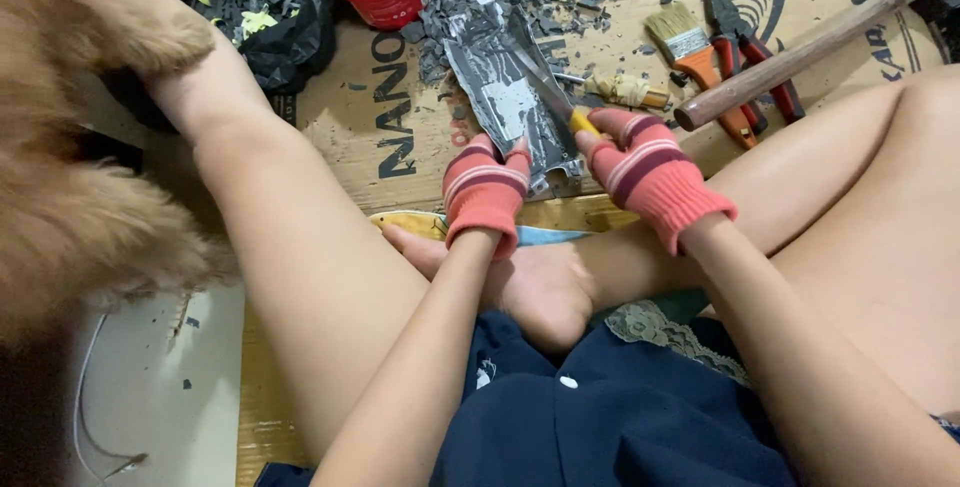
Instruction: The person sits on the floor and uses a yellow utility knife to scrape a black plastic sheet, removing material and creating debris. A dog is present nearby, occasionally sniffing the person's leg.
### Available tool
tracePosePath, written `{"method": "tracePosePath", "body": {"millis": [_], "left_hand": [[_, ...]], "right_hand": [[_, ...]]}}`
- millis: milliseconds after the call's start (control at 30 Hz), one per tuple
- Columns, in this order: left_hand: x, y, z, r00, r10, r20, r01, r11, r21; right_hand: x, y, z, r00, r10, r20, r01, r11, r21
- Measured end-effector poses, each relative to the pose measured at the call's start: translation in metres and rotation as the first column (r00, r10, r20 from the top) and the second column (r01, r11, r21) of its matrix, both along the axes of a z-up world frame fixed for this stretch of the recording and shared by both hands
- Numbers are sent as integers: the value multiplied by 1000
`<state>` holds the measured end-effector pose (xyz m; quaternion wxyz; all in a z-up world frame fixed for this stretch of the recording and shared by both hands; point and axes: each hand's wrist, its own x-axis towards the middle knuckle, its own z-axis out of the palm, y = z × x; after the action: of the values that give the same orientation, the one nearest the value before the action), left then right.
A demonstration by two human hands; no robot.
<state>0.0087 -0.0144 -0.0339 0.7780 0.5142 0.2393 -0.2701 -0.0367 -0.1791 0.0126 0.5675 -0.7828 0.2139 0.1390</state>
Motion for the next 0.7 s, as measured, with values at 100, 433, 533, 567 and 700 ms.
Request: {"method": "tracePosePath", "body": {"millis": [100,433,533,567,700], "left_hand": [[2,-2,-2,1000,4,-6,-4,1000,-11],[13,2,-4,1000,20,-13,-21,998,-56],[10,1,-6,999,28,-17,-29,997,-78],[9,2,-7,999,34,-18,-35,995,-88],[7,-1,-12,999,36,-27,-39,992,-119]], "right_hand": [[-4,0,12,984,169,-52,-175,974,-147],[-16,13,59,921,244,-303,-356,844,-401],[-9,11,56,920,279,-276,-388,756,-527],[-8,13,59,915,302,-268,-403,718,-567],[-5,30,34,879,-345,-329,443,845,300]]}}
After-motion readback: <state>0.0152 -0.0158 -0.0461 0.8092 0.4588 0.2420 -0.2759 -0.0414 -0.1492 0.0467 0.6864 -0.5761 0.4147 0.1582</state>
